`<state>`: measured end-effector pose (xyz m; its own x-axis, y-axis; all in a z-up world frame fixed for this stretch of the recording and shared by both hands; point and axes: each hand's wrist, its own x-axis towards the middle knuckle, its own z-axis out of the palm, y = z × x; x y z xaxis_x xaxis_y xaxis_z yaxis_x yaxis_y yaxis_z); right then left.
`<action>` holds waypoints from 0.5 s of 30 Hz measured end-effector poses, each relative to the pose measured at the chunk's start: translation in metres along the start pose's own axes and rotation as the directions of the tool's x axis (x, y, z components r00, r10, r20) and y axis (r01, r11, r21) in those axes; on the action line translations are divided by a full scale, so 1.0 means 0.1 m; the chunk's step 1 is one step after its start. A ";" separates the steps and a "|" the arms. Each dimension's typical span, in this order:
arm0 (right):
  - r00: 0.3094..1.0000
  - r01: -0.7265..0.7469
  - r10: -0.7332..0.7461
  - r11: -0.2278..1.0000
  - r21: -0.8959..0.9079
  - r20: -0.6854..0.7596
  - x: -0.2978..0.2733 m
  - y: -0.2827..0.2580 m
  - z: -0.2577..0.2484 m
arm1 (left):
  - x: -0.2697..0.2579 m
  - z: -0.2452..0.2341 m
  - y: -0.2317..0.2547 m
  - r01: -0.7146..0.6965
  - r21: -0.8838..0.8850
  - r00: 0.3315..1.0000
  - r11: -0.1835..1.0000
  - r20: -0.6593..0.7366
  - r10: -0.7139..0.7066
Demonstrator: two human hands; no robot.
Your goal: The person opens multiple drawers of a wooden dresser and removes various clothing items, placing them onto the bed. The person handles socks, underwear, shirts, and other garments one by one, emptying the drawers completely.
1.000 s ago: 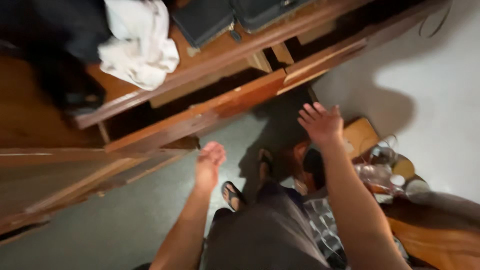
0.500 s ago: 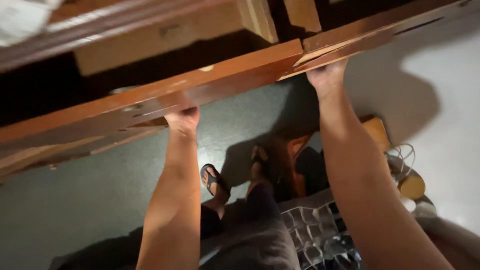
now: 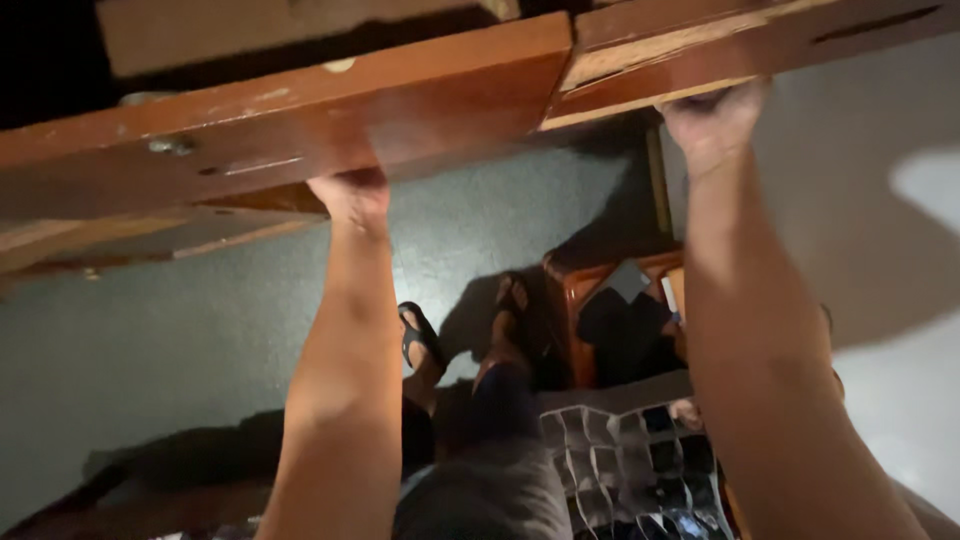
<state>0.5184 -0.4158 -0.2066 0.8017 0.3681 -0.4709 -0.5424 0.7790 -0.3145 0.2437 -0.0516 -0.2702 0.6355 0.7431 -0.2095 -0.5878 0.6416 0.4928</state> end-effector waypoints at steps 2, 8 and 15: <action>0.998 -0.014 0.013 1.000 0.015 0.062 0.10 -0.07 -0.04 | 0.02 0.14 0.03 0.028 -0.096 1.000 0.995 0.006 -0.028; 0.931 -0.114 0.077 0.990 0.084 0.356 0.23 0.13 -0.35 | -0.08 0.31 0.08 0.084 -0.161 0.991 0.983 -0.086 -0.098; 0.923 0.068 -0.021 0.992 -0.110 0.384 0.05 -0.03 -0.07 | -0.02 0.28 0.19 0.112 -0.259 0.986 0.959 -0.091 -0.140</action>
<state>0.5226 -0.4197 -0.2135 0.8478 0.5185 -0.1115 -0.5108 0.7418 -0.4345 0.2455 -0.0467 -0.2368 0.6632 0.6603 -0.3524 -0.6221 0.7481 0.2309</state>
